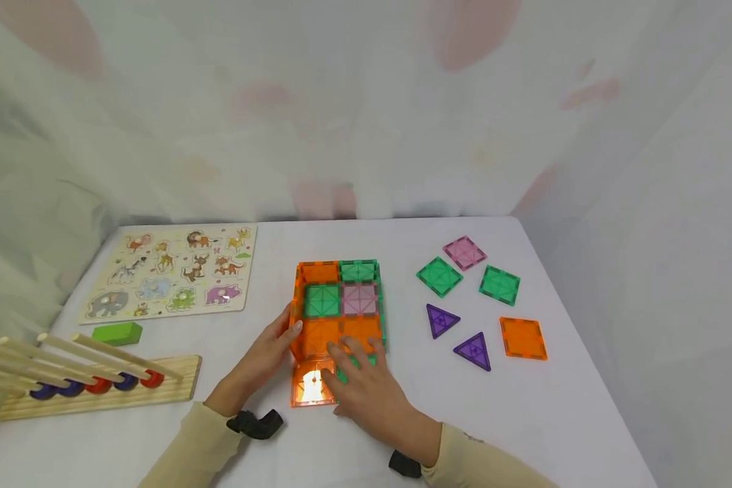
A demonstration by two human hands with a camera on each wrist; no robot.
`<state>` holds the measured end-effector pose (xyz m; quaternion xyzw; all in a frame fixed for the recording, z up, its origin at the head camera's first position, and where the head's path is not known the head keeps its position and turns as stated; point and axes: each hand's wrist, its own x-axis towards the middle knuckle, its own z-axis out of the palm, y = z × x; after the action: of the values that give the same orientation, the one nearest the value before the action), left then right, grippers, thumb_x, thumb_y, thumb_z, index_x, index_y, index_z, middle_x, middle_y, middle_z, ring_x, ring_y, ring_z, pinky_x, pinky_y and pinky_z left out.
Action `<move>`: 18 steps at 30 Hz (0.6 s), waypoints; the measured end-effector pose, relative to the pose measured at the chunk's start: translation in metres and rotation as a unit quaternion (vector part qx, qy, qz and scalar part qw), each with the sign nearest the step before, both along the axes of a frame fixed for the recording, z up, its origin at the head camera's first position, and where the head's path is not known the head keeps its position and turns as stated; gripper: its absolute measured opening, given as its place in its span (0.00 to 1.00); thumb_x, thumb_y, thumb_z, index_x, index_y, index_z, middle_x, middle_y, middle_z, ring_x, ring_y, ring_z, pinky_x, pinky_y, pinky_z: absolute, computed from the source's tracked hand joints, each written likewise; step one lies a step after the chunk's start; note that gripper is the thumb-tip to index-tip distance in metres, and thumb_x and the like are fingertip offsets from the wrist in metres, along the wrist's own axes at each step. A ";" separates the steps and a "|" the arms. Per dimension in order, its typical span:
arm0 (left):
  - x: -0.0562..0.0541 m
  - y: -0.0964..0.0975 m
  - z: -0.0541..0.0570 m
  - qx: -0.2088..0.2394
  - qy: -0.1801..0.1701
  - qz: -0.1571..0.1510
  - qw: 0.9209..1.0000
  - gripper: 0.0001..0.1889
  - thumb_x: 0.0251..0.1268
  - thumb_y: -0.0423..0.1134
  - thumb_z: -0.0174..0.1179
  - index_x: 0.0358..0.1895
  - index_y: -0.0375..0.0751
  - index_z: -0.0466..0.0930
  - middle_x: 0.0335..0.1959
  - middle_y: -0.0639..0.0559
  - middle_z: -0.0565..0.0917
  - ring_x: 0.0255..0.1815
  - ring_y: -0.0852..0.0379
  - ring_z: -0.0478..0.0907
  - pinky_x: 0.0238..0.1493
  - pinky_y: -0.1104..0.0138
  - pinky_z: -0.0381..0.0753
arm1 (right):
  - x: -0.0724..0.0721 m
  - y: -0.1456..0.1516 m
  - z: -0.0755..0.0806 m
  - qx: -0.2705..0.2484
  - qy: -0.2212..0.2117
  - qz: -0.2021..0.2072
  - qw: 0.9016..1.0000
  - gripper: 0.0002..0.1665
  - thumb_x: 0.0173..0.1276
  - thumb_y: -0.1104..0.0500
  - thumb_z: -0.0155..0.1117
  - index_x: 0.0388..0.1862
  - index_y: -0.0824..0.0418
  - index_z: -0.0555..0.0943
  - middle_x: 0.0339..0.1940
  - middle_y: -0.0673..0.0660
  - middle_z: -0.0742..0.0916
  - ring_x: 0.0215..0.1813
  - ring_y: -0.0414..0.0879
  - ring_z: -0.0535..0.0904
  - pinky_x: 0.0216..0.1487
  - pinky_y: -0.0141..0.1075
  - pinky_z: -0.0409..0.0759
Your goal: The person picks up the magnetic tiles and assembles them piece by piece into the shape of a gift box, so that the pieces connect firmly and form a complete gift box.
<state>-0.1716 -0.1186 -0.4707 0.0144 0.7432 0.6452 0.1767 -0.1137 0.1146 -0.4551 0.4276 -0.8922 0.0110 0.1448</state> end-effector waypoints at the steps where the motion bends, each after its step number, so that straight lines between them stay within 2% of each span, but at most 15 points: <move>1: 0.000 0.000 -0.001 0.001 0.001 0.000 1.000 0.38 0.75 0.51 0.47 0.78 0.50 0.36 0.80 0.51 0.43 0.80 0.48 0.35 0.75 0.47 0.41 | 0.000 -0.001 -0.002 0.004 -0.006 0.008 1.000 0.36 0.48 0.34 0.72 0.54 0.45 0.78 0.70 0.56 0.68 0.70 0.58 0.61 0.63 0.61 0.64; 5: 0.001 0.000 -0.002 0.005 0.003 0.003 1.000 0.38 0.75 0.51 0.47 0.78 0.50 0.37 0.80 0.51 0.44 0.80 0.48 0.37 0.75 0.46 0.42 | -0.004 -0.005 -0.011 0.027 -0.030 0.026 0.999 0.36 0.48 0.32 0.69 0.55 0.45 0.78 0.70 0.56 0.69 0.71 0.57 0.62 0.61 0.54 0.71; 10: 0.002 0.000 -0.004 0.014 -0.004 -0.002 1.000 0.37 0.75 0.50 0.47 0.78 0.51 0.36 0.80 0.51 0.44 0.80 0.48 0.37 0.75 0.46 0.43 | -0.014 -0.010 -0.018 0.037 -0.039 0.016 0.998 0.38 0.51 0.29 0.63 0.57 0.46 0.79 0.68 0.56 0.73 0.69 0.56 0.66 0.60 0.51 0.73; 14: 0.001 0.000 -0.006 0.018 0.004 -0.004 1.000 0.37 0.75 0.49 0.46 0.78 0.50 0.36 0.80 0.50 0.44 0.80 0.48 0.38 0.75 0.47 0.43 | -0.022 -0.011 -0.015 0.036 -0.029 0.024 0.999 0.38 0.52 0.27 0.63 0.56 0.47 0.79 0.67 0.55 0.74 0.67 0.54 0.68 0.61 0.50 0.72; 18: 0.000 0.000 -0.005 0.021 0.012 -0.004 1.000 0.38 0.75 0.49 0.47 0.78 0.48 0.35 0.80 0.49 0.44 0.80 0.48 0.41 0.76 0.48 0.45 | -0.029 -0.010 -0.007 0.039 -0.002 0.062 0.997 0.35 0.54 0.28 0.64 0.54 0.47 0.79 0.63 0.53 0.76 0.64 0.52 0.69 0.59 0.48 0.73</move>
<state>-0.1720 -0.1189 -0.4760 0.0291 0.7312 0.6600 0.1700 -0.1430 0.1042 -0.4618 0.4876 -0.8639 -0.0144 0.1254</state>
